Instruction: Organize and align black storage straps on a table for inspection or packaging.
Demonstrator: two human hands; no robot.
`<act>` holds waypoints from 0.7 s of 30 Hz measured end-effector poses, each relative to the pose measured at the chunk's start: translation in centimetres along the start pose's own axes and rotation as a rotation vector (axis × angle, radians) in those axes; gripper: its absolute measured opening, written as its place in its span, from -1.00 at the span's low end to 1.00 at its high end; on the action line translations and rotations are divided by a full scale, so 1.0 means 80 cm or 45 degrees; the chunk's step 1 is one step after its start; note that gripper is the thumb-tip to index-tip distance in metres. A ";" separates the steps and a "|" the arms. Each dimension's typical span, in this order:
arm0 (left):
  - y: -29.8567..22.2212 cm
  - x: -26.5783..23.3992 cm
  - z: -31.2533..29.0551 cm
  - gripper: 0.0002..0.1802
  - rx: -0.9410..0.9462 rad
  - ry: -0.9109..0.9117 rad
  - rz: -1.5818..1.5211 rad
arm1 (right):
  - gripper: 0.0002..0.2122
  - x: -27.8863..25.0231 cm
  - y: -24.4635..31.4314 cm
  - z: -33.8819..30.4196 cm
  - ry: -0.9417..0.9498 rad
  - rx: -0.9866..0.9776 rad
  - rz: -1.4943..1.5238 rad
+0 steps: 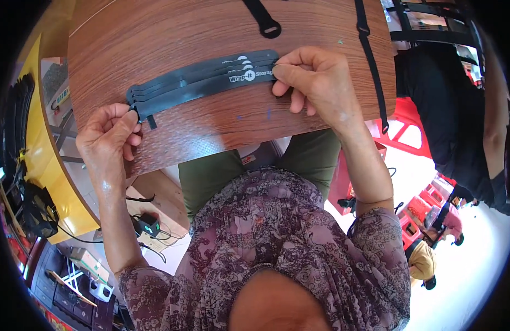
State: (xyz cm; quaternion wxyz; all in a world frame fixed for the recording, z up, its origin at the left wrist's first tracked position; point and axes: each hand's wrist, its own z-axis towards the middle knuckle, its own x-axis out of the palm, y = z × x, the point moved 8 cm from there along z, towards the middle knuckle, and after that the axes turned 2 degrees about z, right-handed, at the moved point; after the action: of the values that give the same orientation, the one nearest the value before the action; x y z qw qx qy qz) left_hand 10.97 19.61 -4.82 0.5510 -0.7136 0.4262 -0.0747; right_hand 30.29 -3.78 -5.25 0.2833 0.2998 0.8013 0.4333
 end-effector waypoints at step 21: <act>-0.003 -0.008 -0.003 -0.90 -0.003 -0.092 0.078 | -0.87 0.007 0.006 -0.001 -0.039 0.049 -0.066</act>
State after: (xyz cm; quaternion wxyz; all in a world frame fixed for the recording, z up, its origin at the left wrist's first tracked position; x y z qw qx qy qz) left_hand 10.54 19.91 -4.27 0.5671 -0.7031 0.4278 -0.0314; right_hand 30.00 -3.21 -4.95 0.3010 0.2910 0.8126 0.4055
